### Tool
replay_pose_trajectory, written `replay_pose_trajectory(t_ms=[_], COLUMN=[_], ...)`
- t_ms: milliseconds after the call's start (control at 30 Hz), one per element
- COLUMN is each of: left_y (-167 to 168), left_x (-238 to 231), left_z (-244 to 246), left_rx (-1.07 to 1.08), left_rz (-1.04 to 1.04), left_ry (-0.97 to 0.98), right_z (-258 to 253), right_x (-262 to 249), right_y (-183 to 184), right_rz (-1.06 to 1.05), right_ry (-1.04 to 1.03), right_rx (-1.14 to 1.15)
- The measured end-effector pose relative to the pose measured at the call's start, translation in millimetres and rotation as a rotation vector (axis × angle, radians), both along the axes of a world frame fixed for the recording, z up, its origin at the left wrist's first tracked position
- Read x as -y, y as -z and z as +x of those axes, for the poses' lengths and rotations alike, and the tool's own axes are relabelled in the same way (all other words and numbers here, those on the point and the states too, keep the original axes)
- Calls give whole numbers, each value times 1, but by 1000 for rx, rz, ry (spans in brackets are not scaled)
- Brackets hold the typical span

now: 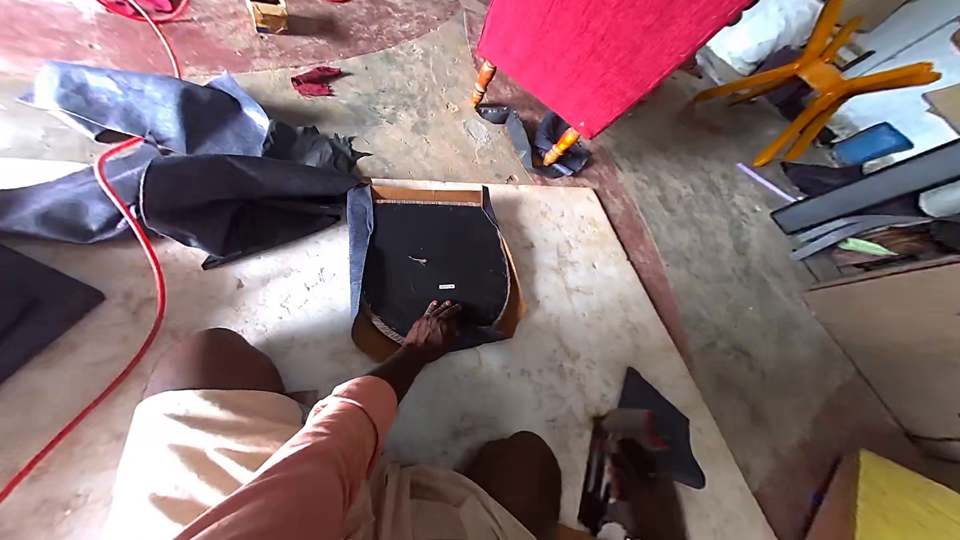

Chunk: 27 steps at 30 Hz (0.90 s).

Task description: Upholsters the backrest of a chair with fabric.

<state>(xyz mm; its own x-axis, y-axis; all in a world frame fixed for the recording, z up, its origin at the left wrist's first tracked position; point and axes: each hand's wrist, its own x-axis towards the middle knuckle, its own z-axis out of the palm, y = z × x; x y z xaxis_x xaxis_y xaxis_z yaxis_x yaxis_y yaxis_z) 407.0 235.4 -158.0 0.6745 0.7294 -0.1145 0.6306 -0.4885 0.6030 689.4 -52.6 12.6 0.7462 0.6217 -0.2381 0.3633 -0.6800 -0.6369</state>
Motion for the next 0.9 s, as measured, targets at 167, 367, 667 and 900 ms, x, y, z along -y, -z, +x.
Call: replay_pose_trajectory(t_ms=[167,367,667,900], left_y=[4,11,18,14], left_x=[-9,-6,-5,-10], left_z=[23,15,15,14], left_rx=[8,7,25,-5], left_rz=[41,116,163,116], left_ry=[-110,-124,-128,-112], right_z=[-84,-146,-139,-153], right_x=[-70,-155,-178,-174], right_y=[-80,63,117,117], right_rz=[450,232,-220,-215], right_ry=[-93,-110,-263,-282], right_rx=[-227,-222,-24,-69])
